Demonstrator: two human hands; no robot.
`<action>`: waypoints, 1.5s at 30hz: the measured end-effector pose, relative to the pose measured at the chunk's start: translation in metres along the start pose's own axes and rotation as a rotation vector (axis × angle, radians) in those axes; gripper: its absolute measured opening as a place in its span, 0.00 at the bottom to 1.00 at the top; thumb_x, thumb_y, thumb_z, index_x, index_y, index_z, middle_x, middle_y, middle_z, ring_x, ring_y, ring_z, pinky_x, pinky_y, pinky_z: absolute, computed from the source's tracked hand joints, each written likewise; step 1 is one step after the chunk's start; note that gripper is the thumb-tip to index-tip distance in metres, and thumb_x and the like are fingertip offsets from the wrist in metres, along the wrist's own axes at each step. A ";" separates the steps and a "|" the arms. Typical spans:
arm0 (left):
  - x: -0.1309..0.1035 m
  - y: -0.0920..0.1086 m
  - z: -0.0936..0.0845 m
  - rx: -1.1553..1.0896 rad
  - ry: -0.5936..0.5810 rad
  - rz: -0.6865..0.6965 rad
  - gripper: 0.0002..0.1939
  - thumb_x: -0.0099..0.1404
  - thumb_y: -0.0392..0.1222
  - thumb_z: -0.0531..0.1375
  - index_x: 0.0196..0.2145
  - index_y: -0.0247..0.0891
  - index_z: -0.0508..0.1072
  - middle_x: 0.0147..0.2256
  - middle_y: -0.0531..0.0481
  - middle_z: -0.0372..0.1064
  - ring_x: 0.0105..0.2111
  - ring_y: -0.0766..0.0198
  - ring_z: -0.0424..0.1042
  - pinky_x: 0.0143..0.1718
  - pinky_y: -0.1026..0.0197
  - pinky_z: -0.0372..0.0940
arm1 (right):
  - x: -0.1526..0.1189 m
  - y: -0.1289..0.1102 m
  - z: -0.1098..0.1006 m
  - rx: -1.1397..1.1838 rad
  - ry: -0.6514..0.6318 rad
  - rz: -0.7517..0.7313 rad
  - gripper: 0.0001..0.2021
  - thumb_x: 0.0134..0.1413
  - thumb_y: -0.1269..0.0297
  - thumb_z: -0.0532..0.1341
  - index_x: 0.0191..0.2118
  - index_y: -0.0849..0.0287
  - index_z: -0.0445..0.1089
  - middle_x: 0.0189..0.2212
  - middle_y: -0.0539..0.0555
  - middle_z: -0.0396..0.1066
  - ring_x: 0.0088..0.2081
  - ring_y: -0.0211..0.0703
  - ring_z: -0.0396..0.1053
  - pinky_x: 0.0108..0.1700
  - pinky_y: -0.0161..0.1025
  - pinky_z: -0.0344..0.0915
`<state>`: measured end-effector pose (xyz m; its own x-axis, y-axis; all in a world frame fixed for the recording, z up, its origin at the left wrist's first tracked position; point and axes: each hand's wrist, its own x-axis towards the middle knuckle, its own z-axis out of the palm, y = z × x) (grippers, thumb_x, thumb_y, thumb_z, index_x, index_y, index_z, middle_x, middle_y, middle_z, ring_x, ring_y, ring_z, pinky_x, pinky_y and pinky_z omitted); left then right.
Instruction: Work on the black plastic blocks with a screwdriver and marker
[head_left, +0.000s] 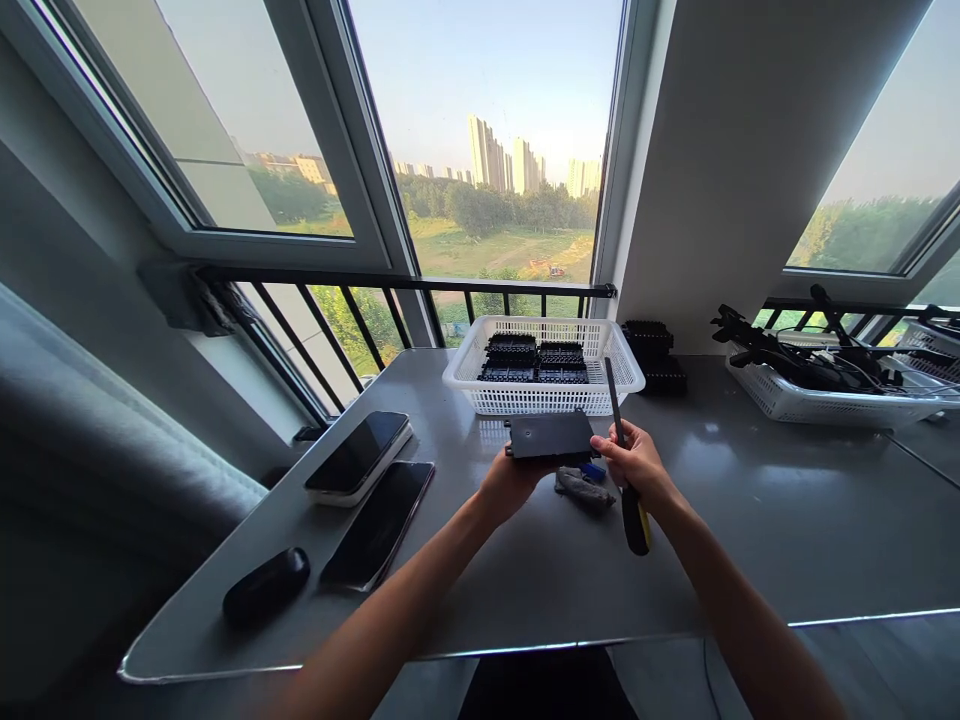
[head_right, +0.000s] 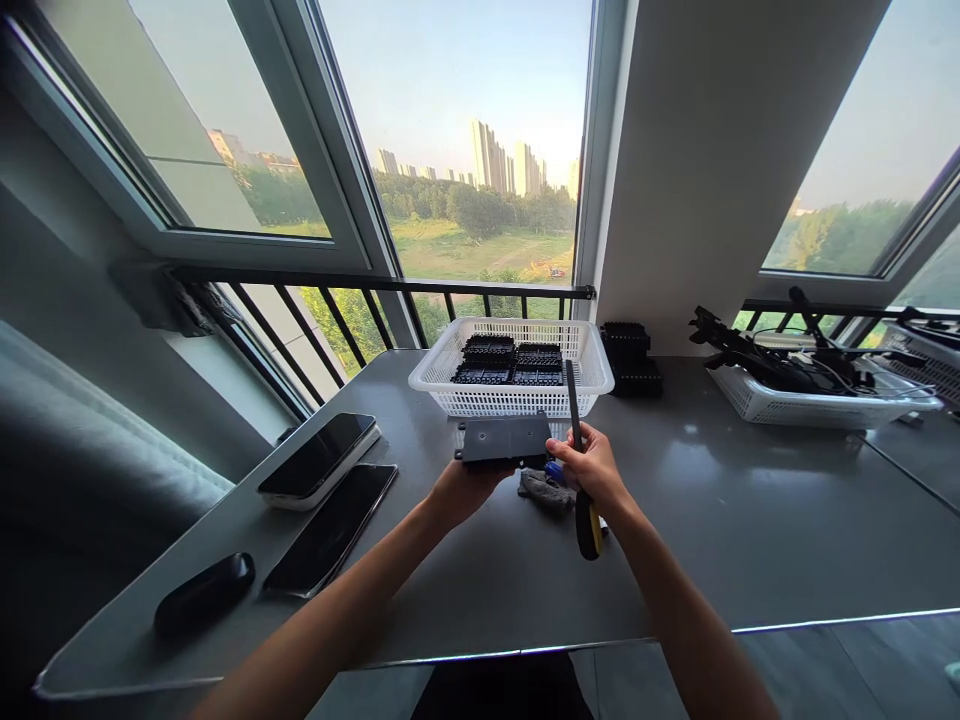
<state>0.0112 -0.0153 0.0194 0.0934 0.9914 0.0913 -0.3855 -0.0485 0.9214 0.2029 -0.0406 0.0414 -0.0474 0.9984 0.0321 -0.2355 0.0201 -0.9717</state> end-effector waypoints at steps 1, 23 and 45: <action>0.001 0.003 -0.002 -0.042 -0.036 -0.050 0.12 0.57 0.53 0.62 0.33 0.44 0.76 0.34 0.46 0.77 0.36 0.51 0.75 0.37 0.46 0.72 | 0.000 0.000 -0.001 -0.004 0.025 -0.016 0.25 0.38 0.51 0.71 0.28 0.54 0.53 0.14 0.36 0.50 0.11 0.25 0.44 0.12 0.29 0.41; 0.010 -0.001 -0.004 -0.111 0.064 0.005 0.22 0.54 0.44 0.63 0.45 0.36 0.66 0.43 0.45 0.74 0.45 0.56 0.73 0.46 0.52 0.70 | -0.002 -0.020 -0.029 -0.599 0.239 -0.355 0.23 0.59 0.41 0.52 0.25 0.56 0.59 0.17 0.45 0.52 0.19 0.35 0.51 0.21 0.34 0.48; 0.005 -0.012 -0.002 0.027 -0.010 0.112 0.24 0.57 0.54 0.63 0.39 0.41 0.54 0.41 0.49 0.66 0.36 0.59 0.73 0.30 0.56 0.74 | -0.005 -0.001 -0.002 -1.165 -0.006 -0.241 0.24 0.60 0.46 0.52 0.22 0.56 0.70 0.19 0.52 0.69 0.24 0.41 0.65 0.27 0.36 0.50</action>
<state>0.0148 -0.0098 0.0080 0.0604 0.9783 0.1984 -0.3693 -0.1627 0.9149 0.2055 -0.0451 0.0416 -0.1283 0.9621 0.2408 0.7851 0.2469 -0.5680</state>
